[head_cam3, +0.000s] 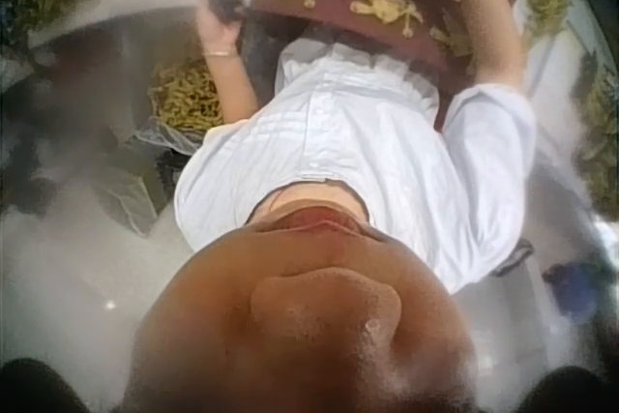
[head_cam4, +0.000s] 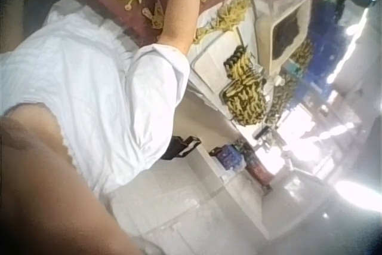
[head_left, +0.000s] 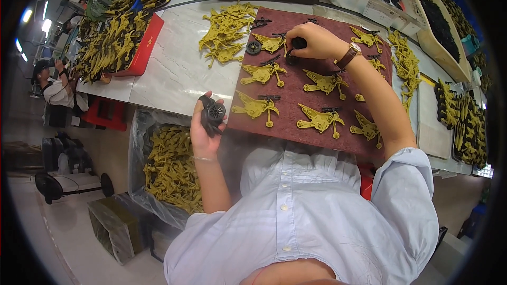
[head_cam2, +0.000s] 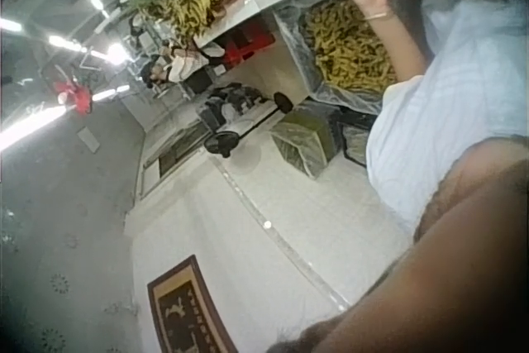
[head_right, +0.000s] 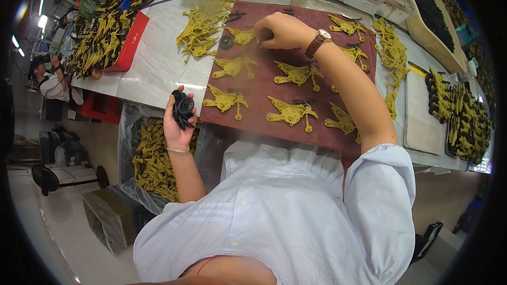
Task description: The person assembles toy motorcycles by hand, attaching black plastic wheels from a parts bin onto yellow toy motorcycle frames at a factory workbench.
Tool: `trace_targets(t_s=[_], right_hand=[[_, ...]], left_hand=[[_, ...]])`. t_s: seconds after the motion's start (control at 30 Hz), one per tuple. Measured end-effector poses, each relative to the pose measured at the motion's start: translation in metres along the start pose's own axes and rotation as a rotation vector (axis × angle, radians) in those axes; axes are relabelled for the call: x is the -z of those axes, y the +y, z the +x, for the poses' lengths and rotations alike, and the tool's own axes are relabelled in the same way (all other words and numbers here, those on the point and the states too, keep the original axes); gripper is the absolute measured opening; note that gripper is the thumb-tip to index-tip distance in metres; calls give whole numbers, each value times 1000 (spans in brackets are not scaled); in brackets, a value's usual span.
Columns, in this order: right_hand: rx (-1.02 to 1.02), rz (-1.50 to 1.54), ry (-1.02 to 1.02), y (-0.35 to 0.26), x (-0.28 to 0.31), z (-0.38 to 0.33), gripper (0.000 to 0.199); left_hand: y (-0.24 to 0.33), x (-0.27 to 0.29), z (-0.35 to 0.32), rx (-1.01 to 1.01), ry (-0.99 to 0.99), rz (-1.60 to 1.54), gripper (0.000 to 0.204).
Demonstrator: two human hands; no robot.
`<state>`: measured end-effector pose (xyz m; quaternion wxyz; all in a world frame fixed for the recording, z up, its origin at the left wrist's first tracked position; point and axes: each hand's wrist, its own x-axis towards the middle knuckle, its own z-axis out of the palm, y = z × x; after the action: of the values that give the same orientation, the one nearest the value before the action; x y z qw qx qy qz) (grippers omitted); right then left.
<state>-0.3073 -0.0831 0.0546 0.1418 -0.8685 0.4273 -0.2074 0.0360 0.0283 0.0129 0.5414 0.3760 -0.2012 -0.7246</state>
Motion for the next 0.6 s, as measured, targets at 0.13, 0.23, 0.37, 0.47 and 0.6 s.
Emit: trace_targets(t_s=[0.13, 0.23, 0.37, 0.47, 0.6], right_hand=[[2, 137, -86, 4, 5, 6, 16], [-37, 187, -127, 6, 9, 11, 17], [-84, 181, -138, 10, 3, 18, 18], [-114, 162, -135, 13, -3, 20, 20], [-135, 164, -125, 12, -5, 19, 21]], left_hand=[[1, 0, 1, -19, 8, 17, 42], [1, -2, 1, -23, 5, 25, 42], [2, -2, 0, -16, 8, 37, 42], [3, -3, 0, -15, 15, 50, 43], [2, -6, 3, -16, 12, 70, 44]])
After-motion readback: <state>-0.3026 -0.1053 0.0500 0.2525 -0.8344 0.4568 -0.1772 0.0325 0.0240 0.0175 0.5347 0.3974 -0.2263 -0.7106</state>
